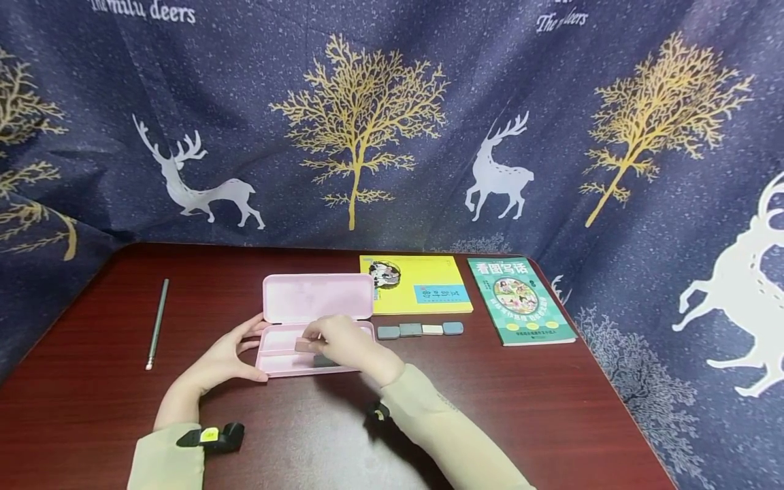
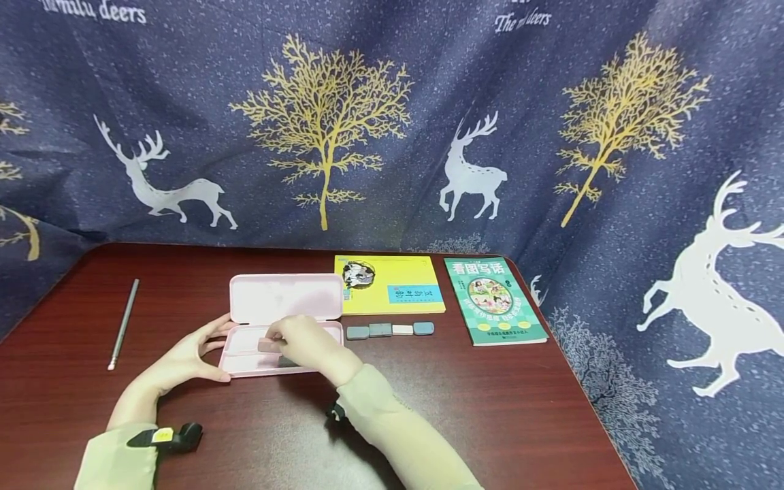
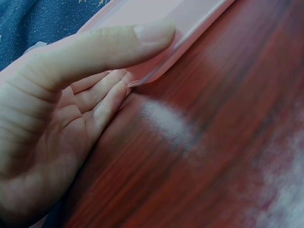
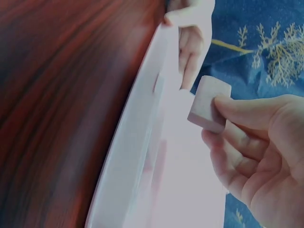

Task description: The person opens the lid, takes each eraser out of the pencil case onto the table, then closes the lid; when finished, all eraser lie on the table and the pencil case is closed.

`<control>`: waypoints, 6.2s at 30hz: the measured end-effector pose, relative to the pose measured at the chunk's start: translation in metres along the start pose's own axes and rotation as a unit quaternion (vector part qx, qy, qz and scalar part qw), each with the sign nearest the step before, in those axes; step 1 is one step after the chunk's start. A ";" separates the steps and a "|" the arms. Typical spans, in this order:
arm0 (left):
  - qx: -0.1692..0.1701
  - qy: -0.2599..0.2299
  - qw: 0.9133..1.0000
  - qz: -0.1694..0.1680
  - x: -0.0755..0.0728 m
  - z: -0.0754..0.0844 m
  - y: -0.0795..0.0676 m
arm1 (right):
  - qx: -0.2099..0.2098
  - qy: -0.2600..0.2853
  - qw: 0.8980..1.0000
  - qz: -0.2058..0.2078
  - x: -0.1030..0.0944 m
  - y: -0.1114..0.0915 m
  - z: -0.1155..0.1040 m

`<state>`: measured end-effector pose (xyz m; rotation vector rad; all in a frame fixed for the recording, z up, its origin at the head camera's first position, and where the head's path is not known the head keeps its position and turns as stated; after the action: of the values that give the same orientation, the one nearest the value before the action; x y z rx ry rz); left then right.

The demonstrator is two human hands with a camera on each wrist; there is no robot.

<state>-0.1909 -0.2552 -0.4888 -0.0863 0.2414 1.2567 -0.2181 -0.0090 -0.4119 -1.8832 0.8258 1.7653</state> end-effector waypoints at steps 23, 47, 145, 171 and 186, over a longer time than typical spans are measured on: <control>0.009 -0.002 1.000 0.002 0.000 -0.003 0.003 | 0.048 0.055 0.997 0.031 -0.009 -0.048 0.083; -0.002 0.006 1.000 0.003 0.000 -0.001 0.000 | 0.069 0.075 0.984 -0.145 -0.011 -0.073 0.104; 0.003 -0.021 1.000 0.002 0.001 -0.006 0.002 | 0.000 -0.012 0.999 -0.053 0.019 -0.020 0.003; -0.011 -0.009 1.000 0.002 0.000 -0.002 0.001 | -0.003 -0.030 0.999 -0.029 0.017 -0.017 -0.002; -0.006 -0.022 1.000 0.002 0.000 -0.003 0.001 | 0.013 -0.034 0.998 -0.052 0.017 -0.015 -0.002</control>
<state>-0.1920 -0.2553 -0.4921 -0.0691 0.1957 1.2625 -0.2062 -0.0022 -0.4299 -1.8047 0.7098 1.7372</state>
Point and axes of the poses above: each hand's wrist, its own y-axis towards the middle knuckle, its own x-axis out of the palm, z = x × y, the point moved 1 cm from there along y, towards the middle knuckle, and after that the axes turned 14 degrees about -y, right-handed, at the moved point
